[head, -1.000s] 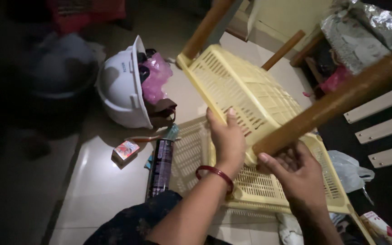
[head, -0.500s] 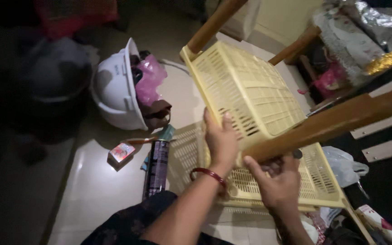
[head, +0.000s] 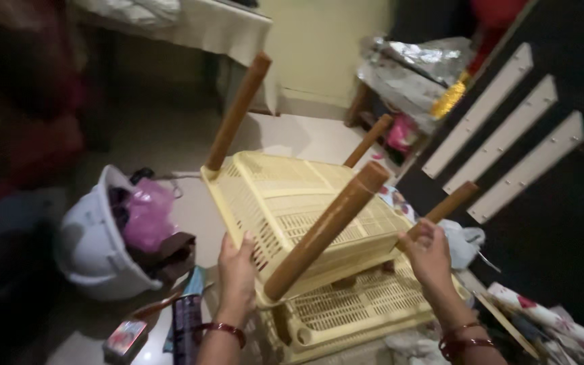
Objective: The person assembles a yellow plastic basket by inserting wooden dowels into the basket's corner holes. They repeatedly insert and remove the dowels, adjusting the basket's orientation to fit each piece.
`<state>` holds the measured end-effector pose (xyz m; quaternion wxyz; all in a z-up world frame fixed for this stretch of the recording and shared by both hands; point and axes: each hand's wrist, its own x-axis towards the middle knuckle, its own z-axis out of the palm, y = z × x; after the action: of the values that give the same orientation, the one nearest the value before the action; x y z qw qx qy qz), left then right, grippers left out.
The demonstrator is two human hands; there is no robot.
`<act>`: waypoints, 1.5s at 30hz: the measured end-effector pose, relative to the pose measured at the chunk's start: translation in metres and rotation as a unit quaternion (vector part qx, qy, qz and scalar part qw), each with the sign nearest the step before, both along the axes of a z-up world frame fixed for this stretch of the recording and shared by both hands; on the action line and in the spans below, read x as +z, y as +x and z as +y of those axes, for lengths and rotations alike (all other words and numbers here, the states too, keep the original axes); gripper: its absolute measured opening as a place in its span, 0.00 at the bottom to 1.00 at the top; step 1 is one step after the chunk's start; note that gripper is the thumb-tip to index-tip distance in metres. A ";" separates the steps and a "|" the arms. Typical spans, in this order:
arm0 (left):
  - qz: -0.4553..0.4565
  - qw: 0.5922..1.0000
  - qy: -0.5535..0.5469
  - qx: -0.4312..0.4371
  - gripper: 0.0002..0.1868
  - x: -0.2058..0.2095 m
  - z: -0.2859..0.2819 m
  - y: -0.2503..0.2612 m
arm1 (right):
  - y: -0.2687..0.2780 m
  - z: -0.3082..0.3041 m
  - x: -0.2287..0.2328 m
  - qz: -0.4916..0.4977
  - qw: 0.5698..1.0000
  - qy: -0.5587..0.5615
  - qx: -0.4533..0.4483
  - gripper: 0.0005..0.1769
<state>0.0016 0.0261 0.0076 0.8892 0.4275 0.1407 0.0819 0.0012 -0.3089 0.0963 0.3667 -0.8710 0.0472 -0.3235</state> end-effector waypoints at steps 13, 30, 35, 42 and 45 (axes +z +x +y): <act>-0.010 0.997 -0.069 -0.026 0.19 -0.038 0.002 0.010 | 0.018 -0.049 -0.124 0.095 0.654 0.750 0.025 0.36; 0.056 0.991 -0.071 -0.103 0.23 -0.099 -0.011 0.036 | 0.047 -0.115 -0.117 0.015 0.715 0.680 0.164 0.25; 0.052 0.996 -0.049 -0.054 0.25 -0.067 -0.004 0.021 | 0.041 -0.060 -0.033 0.127 0.774 0.595 0.175 0.27; -0.108 0.979 -0.167 0.037 0.23 -0.031 0.000 0.014 | 0.048 -0.011 -0.028 0.405 0.897 0.099 0.147 0.23; -0.130 0.969 -0.203 0.053 0.25 -0.033 0.002 0.009 | 0.050 -0.006 -0.069 0.394 0.903 -0.098 0.143 0.20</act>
<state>0.0110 0.0280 -0.0255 0.9625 0.2153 0.0601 0.1536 0.0513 -0.3147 0.0270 0.2736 -0.9563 0.0304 0.0987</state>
